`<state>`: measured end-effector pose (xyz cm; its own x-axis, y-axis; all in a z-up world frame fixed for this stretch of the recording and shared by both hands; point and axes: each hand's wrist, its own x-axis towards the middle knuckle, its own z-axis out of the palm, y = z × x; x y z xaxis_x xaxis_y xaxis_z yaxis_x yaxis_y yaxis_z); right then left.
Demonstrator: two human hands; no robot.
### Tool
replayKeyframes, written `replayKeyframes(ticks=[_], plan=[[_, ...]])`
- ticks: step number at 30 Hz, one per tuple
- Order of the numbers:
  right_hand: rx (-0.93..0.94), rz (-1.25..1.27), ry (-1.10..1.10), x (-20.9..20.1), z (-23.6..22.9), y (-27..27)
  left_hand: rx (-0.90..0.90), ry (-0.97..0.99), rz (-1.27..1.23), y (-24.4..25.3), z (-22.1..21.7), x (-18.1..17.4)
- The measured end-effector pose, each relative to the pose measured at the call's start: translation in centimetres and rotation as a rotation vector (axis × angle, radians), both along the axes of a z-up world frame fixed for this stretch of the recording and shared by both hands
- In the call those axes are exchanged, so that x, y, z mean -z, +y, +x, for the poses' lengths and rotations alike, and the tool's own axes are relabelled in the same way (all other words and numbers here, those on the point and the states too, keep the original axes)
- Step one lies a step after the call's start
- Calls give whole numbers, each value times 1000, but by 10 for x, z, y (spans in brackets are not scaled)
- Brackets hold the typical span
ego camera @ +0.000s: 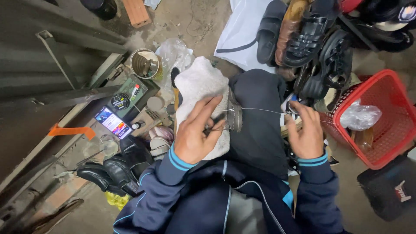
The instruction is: Hand-stitching a replacement sole onto a shoe upper using a needle and thread in a workshop.
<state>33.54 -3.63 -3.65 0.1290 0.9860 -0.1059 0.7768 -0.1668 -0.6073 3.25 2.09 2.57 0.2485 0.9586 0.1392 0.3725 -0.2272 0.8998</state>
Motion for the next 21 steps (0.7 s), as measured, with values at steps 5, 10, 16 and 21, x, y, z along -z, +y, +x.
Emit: replayKeyframes(ticks=[5, 10, 16, 21], plan=[[-189, 449, 60, -47, -57, 24, -26, -36, -96, -7, -1, 25], [-271, 486, 129, -49, -81, 40, -29, -121, -152, -18, 5, 33], [-201, 209, 1011, -58, -73, 23, 85, -61, -148, -18, 8, 31], [-175, 168, 1185, -65, -70, 21, 57, -16, -139, -13, 19, 20]])
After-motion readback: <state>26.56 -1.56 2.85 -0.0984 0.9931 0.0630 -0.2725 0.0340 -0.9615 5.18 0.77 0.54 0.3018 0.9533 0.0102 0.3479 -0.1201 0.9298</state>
